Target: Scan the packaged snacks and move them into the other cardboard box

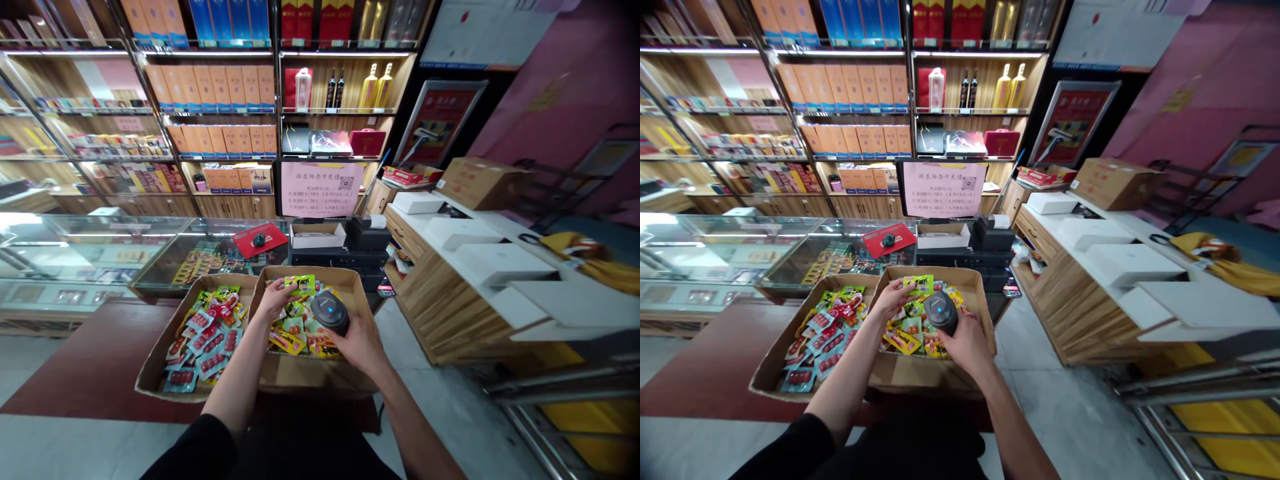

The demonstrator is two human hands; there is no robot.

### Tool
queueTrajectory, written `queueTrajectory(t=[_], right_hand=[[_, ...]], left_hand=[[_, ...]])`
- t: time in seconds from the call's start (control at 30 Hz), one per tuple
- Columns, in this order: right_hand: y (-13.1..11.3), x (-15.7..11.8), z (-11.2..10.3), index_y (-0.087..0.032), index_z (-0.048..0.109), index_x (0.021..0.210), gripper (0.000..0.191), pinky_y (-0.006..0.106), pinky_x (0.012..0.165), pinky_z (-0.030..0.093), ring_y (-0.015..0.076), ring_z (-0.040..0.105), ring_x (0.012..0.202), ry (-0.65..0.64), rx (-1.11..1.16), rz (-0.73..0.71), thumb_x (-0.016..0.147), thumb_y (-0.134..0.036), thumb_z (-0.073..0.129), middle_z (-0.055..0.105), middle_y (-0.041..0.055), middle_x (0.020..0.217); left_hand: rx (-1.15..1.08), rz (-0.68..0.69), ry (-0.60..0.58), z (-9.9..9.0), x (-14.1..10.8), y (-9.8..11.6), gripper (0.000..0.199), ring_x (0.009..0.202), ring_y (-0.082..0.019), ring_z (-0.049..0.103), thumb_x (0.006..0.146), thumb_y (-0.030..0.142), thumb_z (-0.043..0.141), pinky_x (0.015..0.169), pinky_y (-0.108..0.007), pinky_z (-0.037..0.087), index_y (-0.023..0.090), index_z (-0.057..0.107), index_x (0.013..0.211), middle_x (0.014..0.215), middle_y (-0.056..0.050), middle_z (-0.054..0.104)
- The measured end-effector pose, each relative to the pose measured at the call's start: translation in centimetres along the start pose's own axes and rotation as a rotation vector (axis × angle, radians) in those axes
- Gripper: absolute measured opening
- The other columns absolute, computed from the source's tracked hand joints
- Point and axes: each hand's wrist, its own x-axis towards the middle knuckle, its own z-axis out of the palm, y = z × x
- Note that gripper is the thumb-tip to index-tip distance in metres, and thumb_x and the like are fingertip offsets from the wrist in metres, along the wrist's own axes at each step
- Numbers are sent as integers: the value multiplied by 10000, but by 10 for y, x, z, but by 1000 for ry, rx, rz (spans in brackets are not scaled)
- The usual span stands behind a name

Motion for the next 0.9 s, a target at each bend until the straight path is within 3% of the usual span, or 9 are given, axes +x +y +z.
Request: queueTrajectory(t=[0.23,0.33,0.47,0.63,0.73,0.8,0.9], right_hand=[[-1,-1,-2,-156,708,1084,352,406,876,540,324,700,1016,33,-27,-14,773,-320,724,765,127,1019],[-1,1,0,-156,713,1065,337,388,852,543,323,706,1005,19,-45,-4,779,-335,716,765,134,1010],[2,9,7,-153,719,1044,323,365,774,547,327,723,972,-18,-57,-28,808,-370,674,769,152,994],[6,30,20,-156,719,1047,366,353,698,535,324,742,889,-81,-70,-116,840,-440,618,779,143,915],[1,37,21,-137,724,1041,404,360,676,529,346,740,892,-105,-93,-130,838,-466,607,778,164,914],[-5,38,17,-145,731,1026,397,355,666,525,348,739,898,-109,-102,-114,837,-471,607,778,163,914],[-12,35,9,-159,741,1014,375,336,658,519,335,740,899,-103,-111,-67,840,-467,614,775,154,883]], left_hand=[[4,-14,-15,3,-1,3,358,741,-177,733,619,149,906,702,-288,627,120,647,863,816,-60,730],[-20,3,-5,-5,-4,7,358,740,-178,733,630,167,905,714,-308,631,118,637,863,818,-62,732],[-51,94,72,-40,-17,23,363,777,-187,734,640,203,902,746,-338,632,120,645,882,834,-59,729],[-74,264,321,-106,-49,56,401,730,-154,708,631,267,907,709,-301,624,121,665,915,832,-52,715],[-73,367,450,-136,-71,70,455,701,-131,684,637,358,898,649,-258,607,115,685,956,815,-49,695],[-62,393,504,-145,-79,74,489,698,-129,671,617,395,902,626,-247,599,109,693,955,777,-40,674],[-23,389,487,-140,-78,72,511,679,-124,649,596,418,905,635,-266,598,109,700,948,749,-27,656]])
